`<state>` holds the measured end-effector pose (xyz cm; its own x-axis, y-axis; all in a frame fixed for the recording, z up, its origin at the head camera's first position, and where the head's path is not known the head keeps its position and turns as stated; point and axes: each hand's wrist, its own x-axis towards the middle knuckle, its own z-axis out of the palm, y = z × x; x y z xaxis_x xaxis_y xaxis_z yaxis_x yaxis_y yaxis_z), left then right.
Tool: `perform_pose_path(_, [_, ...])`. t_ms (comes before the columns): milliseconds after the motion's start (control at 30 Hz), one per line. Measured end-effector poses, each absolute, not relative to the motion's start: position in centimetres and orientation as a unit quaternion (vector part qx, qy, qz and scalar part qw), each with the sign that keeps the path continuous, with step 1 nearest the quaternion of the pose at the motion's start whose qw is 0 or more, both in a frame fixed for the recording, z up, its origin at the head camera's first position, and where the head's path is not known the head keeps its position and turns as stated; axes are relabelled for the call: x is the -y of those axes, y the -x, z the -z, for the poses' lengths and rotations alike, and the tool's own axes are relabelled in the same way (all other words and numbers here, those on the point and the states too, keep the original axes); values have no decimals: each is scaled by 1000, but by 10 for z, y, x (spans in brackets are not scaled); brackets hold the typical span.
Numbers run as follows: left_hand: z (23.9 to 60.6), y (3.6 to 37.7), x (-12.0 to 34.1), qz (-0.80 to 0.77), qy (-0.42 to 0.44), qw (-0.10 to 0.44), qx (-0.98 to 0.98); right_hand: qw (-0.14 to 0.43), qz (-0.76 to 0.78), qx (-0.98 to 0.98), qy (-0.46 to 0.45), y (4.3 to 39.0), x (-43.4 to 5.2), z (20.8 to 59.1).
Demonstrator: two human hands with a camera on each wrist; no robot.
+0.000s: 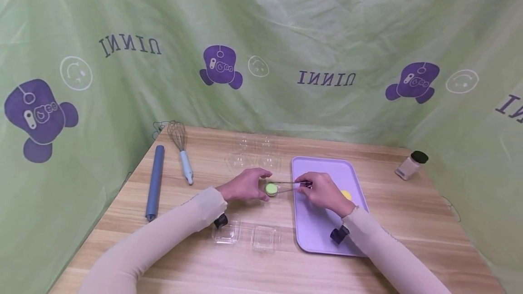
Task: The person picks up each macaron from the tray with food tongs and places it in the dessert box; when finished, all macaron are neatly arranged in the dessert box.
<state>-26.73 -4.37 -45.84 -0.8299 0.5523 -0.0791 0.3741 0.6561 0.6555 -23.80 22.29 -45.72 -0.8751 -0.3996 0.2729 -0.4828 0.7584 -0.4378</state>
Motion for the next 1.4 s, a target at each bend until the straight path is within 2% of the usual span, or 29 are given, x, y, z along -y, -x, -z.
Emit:
perform_pose_path(367, [461,268,43,-325,-254,140,-900,88,-260,932,-238,236,-227,454])
perform_pose_path(567, [464,268,43,-324,-261,137,-899,87,-282,932,-210,235,-233,450])
perform_pose_path(1000, [465,268,43,-327,-261,133,-898,120,-317,925,-168,233,-260,440])
perform_pose_path(1400, [464,268,44,-323,-266,129,-899,107,-315,940,-73,223,-304,437])
